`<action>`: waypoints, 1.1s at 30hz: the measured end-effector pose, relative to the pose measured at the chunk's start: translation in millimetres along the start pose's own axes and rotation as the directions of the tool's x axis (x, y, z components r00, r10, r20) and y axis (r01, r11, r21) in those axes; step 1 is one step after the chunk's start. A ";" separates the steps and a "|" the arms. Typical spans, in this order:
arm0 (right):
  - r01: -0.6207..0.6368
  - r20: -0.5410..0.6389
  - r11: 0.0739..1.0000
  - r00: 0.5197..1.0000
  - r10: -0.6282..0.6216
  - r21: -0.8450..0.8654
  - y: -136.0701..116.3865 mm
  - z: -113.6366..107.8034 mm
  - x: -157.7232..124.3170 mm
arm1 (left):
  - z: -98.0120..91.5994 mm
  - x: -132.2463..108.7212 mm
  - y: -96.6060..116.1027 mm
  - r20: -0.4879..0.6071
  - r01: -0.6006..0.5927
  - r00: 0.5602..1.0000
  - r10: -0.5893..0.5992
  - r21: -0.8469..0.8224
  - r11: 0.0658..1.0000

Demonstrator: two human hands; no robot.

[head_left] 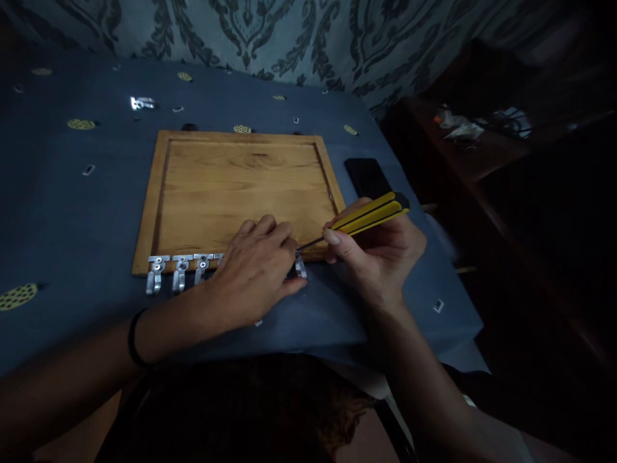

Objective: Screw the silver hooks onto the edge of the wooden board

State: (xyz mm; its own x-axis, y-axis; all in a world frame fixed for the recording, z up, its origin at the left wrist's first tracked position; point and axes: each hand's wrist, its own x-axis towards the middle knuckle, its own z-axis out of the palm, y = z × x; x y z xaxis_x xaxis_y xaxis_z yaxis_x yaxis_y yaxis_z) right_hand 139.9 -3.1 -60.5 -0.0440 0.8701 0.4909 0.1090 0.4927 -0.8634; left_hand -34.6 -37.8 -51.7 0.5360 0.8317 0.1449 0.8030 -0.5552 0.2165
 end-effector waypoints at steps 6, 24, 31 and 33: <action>-0.006 -0.012 1.000 1.000 0.005 -0.015 -0.9 0.8 0.2 | -1.1 0.5 0.2 0.020 0.003 1.000 -0.003 -0.010 1.000; -0.024 0.127 0.998 0.992 0.016 0.058 -2.0 -6.1 1.8 | -0.8 1.6 1.1 0.019 0.008 1.000 -0.008 -0.002 1.000; -0.012 0.159 0.994 0.987 -0.006 0.111 -0.4 -9.3 0.2 | -2.2 1.1 -0.3 0.007 -0.006 1.000 0.006 -0.006 1.000; -0.014 0.146 0.995 0.989 -0.001 0.098 -1.3 -8.2 -0.2 | -1.9 1.0 -0.7 0.001 -0.006 1.000 0.006 0.000 1.000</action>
State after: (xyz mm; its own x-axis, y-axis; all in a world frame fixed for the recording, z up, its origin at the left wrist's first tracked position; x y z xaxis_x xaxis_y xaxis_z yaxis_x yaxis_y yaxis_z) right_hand 148.0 -4.0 -58.5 -0.1888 0.8625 0.4695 0.0114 0.4800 -0.8772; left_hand -35.1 -36.6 -49.8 0.5408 0.8286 0.1448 0.8000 -0.5599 0.2157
